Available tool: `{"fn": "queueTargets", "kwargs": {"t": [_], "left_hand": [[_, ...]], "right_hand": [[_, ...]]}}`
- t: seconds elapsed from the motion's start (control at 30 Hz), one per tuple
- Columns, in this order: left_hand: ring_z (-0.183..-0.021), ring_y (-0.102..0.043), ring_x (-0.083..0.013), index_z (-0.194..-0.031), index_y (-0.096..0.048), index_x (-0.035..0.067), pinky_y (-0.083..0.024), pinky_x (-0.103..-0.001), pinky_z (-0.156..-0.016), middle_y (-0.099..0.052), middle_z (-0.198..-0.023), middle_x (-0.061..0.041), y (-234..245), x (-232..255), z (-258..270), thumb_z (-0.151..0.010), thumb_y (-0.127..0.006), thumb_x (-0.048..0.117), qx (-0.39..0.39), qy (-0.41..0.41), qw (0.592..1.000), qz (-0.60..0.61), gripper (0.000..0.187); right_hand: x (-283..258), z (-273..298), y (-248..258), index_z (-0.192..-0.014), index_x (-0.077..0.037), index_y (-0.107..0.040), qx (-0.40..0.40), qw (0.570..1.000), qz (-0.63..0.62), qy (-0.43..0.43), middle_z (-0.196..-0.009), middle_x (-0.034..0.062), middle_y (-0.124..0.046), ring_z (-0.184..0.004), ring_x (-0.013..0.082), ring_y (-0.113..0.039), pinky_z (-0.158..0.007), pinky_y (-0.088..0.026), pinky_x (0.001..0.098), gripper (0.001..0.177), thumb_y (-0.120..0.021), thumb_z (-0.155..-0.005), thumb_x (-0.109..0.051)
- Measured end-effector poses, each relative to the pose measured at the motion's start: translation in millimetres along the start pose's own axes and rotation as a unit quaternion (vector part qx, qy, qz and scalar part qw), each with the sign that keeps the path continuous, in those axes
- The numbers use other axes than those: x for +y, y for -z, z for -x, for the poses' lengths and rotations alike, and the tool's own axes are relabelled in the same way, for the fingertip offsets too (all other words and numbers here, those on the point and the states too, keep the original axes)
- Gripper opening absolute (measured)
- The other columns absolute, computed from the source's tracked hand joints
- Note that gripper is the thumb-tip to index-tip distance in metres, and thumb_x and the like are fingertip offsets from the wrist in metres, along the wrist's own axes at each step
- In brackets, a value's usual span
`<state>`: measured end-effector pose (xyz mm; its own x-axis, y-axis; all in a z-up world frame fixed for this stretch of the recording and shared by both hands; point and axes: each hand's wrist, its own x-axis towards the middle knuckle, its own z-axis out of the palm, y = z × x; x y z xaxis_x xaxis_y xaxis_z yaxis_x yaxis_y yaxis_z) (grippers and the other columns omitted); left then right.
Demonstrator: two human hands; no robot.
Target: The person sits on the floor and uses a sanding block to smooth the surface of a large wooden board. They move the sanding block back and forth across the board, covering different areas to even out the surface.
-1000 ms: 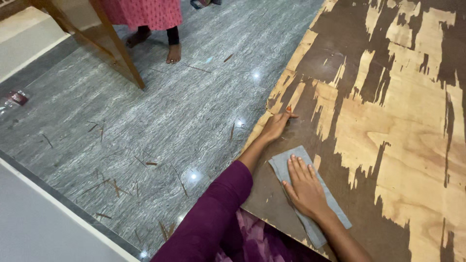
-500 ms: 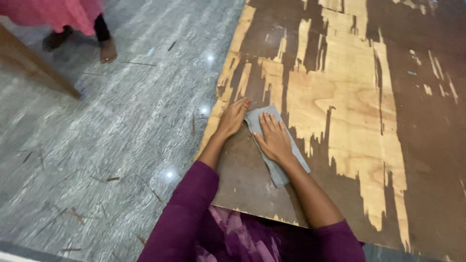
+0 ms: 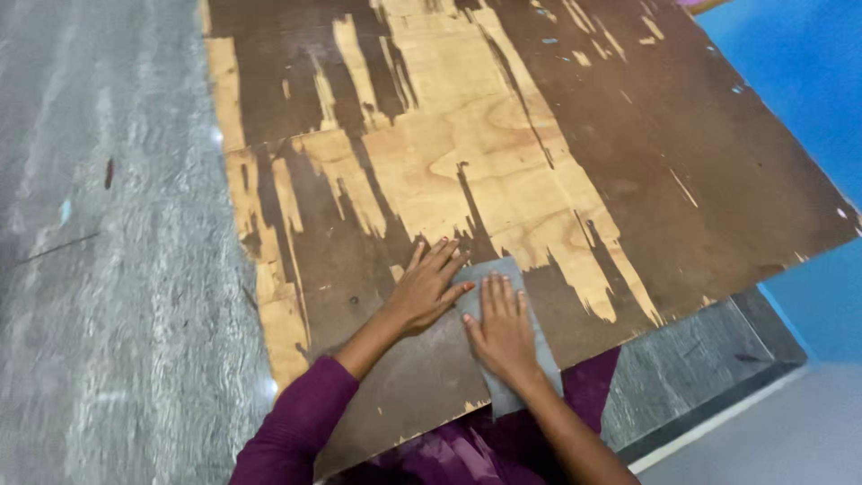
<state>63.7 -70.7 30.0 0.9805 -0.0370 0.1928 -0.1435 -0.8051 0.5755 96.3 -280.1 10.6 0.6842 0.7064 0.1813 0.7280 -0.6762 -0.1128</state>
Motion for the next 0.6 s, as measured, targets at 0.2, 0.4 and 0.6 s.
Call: {"fn": "queueTargets", "kwargs": {"t": [0.2, 0.4, 0.6], "left_hand": [[-0.156, -0.024, -0.0339, -0.155, -0.042, 0.006, -0.011, -0.055, -0.126, -0.032, -0.166, -0.019, -16.6, 5.4, 6.3, -0.103, -0.045, 0.053, -0.073, -0.107, 0.991, 0.018, 0.071], [-0.154, -0.021, -0.0325, -0.158, -0.029, -0.001, -0.016, -0.052, -0.122, -0.028, -0.164, -0.018, -30.2, 7.7, 8.2, -0.098, -0.049, 0.059, -0.070, -0.105, 0.989, -0.078, 0.087], [-0.153, -0.022, -0.0290, -0.155, -0.030, -0.001, -0.017, -0.052, -0.121, -0.027, -0.164, -0.016, -31.6, 10.8, 13.0, -0.096, -0.047, 0.062, -0.053, -0.047, 0.985, -0.156, 0.088]], "right_hand": [[-1.8, 6.8, 19.4, -0.150, 0.003, -0.041, -0.249, 0.948, -0.104, 0.171, -0.155, 0.0233, -0.041, -0.151, 0.0363, -0.030, -0.128, -0.011, 0.0525, 0.073, -0.044, -0.105, -0.055], [64.4, -22.7, 11.7, -0.149, 0.004, -0.045, -0.108, 0.959, -0.131, 0.228, -0.157, 0.0245, -0.041, -0.150, 0.0370, -0.033, -0.124, -0.020, 0.0523, 0.075, -0.054, -0.102, -0.054], [68.3, 3.5, 26.5, -0.144, -0.009, -0.054, 0.020, 0.998, -0.051, 0.013, -0.165, 0.0110, -0.041, -0.155, 0.0321, -0.035, -0.128, -0.026, 0.0500, 0.052, -0.047, -0.106, -0.043]]}}
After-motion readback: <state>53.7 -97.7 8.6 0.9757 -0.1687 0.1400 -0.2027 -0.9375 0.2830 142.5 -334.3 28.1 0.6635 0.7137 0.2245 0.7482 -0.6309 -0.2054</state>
